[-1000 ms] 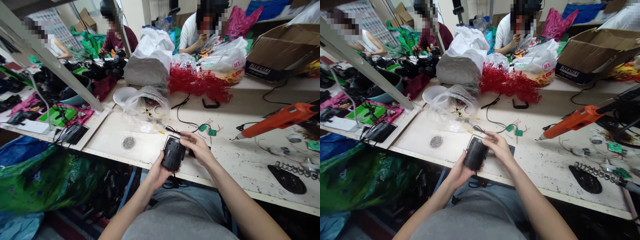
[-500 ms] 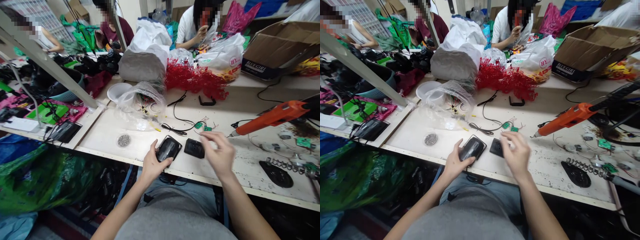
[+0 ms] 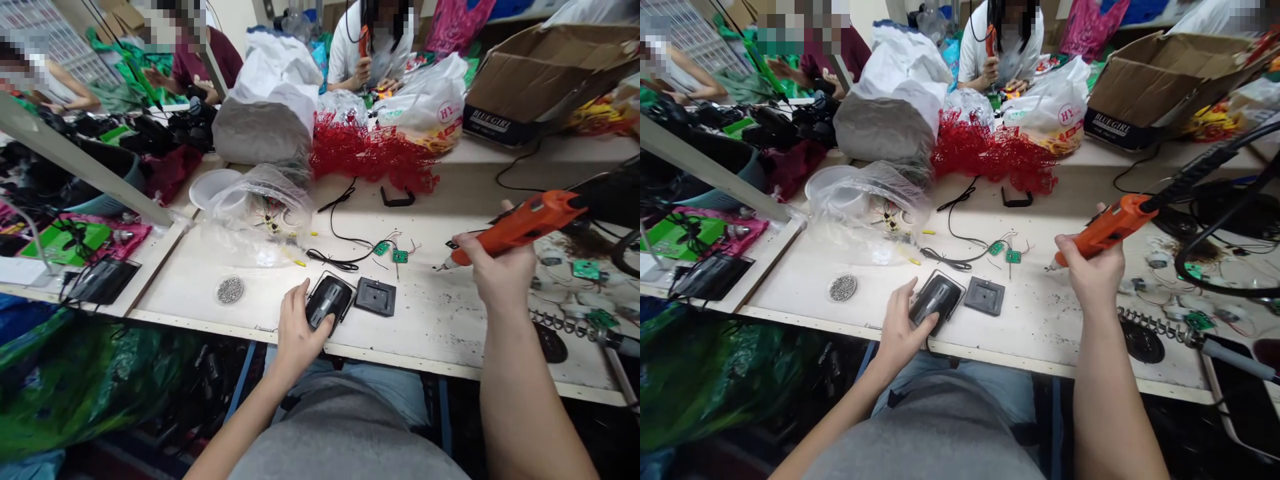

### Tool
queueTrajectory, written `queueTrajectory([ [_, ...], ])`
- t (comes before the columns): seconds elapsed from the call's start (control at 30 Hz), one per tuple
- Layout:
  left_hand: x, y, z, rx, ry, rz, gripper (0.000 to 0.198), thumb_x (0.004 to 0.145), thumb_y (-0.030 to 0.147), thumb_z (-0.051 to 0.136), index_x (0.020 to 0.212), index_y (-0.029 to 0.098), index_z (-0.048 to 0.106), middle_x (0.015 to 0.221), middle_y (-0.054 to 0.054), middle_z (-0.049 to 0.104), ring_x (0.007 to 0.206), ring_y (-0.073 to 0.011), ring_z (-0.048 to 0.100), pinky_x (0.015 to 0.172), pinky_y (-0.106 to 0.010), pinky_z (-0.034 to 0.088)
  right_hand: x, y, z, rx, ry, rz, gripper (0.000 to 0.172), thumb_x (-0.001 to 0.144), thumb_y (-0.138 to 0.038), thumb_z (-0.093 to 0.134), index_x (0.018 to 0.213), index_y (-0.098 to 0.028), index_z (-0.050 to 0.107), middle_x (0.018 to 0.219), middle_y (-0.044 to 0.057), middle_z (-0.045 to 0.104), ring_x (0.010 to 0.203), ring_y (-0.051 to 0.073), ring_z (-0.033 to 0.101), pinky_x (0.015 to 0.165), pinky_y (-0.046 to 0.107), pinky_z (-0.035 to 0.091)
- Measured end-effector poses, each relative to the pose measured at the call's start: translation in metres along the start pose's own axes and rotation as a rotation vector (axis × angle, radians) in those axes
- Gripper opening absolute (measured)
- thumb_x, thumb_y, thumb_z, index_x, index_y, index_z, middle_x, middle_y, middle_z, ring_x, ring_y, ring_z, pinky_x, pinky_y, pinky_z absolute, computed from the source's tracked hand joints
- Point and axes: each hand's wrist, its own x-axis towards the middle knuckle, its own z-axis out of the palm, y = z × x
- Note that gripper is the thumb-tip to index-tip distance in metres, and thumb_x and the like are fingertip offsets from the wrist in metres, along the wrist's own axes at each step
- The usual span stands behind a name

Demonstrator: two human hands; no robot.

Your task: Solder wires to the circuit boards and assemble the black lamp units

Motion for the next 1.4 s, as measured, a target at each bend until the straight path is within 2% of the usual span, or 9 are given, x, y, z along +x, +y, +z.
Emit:
queueTrajectory([
  [0.17,0.008,0.020,0.005,0.185,-0.082,0.115,0.066,0.083,0.048,0.072,0.140,0.020,0.054,0.140,-0.019,0.052,0.127,-0.0366,0.053,0.106,-0.054,0.047,-0.032,-0.042,0.007,0.227,-0.126,-0.038,0.081,0.065,-0.046,0.087,0.135,-0.024,0.052,0.069,-0.004,0.062,0.055,0.017,0.055,0.061,0.033,0.051],
  [0.23,0.014,0.022,0.006,0.164,-0.150,0.088,0.065,0.081,0.046,0.074,0.139,0.021,0.055,0.136,-0.017,0.058,0.124,-0.0348,0.056,0.106,-0.052,0.047,-0.048,-0.059,0.009,0.334,-0.273,-0.041,0.082,0.072,-0.063,0.083,0.137,-0.026,0.049,0.072,-0.001,0.063,0.060,0.019,0.058,0.064,0.035,0.051],
  [0.33,0.021,0.013,0.000,0.074,-0.211,0.058,0.059,0.084,0.036,0.068,0.139,0.021,0.054,0.135,-0.013,0.062,0.124,-0.0315,0.057,0.110,-0.049,0.046,-0.067,-0.074,0.015,0.461,-0.471,0.036,0.102,0.062,-0.094,0.066,0.136,-0.027,0.049,0.077,0.002,0.065,0.068,0.024,0.062,0.069,0.041,0.054],
  [0.47,0.024,-0.003,-0.014,0.015,-0.263,0.009,0.056,0.086,0.031,0.060,0.141,0.020,0.054,0.148,-0.013,0.053,0.135,-0.0310,0.051,0.115,-0.050,0.042,-0.083,-0.081,0.023,0.537,-0.602,0.162,0.101,0.064,-0.101,0.051,0.130,-0.024,0.059,0.079,0.005,0.065,0.072,0.026,0.064,0.065,0.041,0.054],
  [0.7,0.017,0.008,-0.013,0.165,-0.276,0.091,0.050,0.097,0.027,0.049,0.147,0.026,0.051,0.154,-0.013,0.048,0.135,-0.0307,0.049,0.114,-0.052,0.041,-0.100,-0.096,0.037,0.592,-0.592,0.159,0.086,0.080,-0.097,0.030,0.116,-0.029,0.069,0.063,0.003,0.060,0.056,0.023,0.059,0.051,0.035,0.048],
  [0.9,0.020,0.008,-0.010,0.258,-0.243,0.158,0.064,0.084,0.044,0.076,0.141,0.025,0.056,0.150,-0.015,0.053,0.126,-0.0346,0.055,0.107,-0.052,0.047,-0.117,-0.104,0.043,0.843,-0.475,0.298,0.072,0.066,-0.090,0.066,0.096,-0.026,0.073,0.080,0.004,0.069,0.051,0.019,0.058,0.049,0.035,0.048],
  [1.07,0.020,0.009,-0.012,0.240,-0.268,0.106,0.066,0.077,0.031,0.082,0.137,0.025,0.056,0.153,-0.014,0.052,0.125,-0.0344,0.057,0.106,-0.053,0.048,-0.124,-0.103,0.035,0.907,-0.633,0.250,0.066,0.072,-0.082,0.065,0.106,-0.027,0.077,0.072,0.004,0.066,0.060,0.023,0.061,0.054,0.036,0.048],
  [1.27,0.024,0.005,-0.014,0.128,-0.266,0.029,0.067,0.070,0.026,0.081,0.133,0.024,0.056,0.147,-0.011,0.058,0.130,-0.0326,0.058,0.109,-0.051,0.048,-0.131,-0.098,0.036,0.874,-0.624,0.217,0.073,0.071,-0.087,0.061,0.110,-0.026,0.073,0.070,0.004,0.065,0.061,0.024,0.060,0.056,0.037,0.046],
  [1.4,0.027,0.002,-0.016,0.108,-0.274,0.039,0.068,0.067,0.024,0.079,0.131,0.023,0.056,0.144,-0.010,0.061,0.129,-0.0316,0.060,0.109,-0.049,0.050,-0.134,-0.099,0.038,0.910,-0.685,0.179,0.063,0.082,-0.080,0.054,0.114,-0.029,0.072,0.073,0.003,0.065,0.067,0.024,0.061,0.066,0.039,0.050],
])
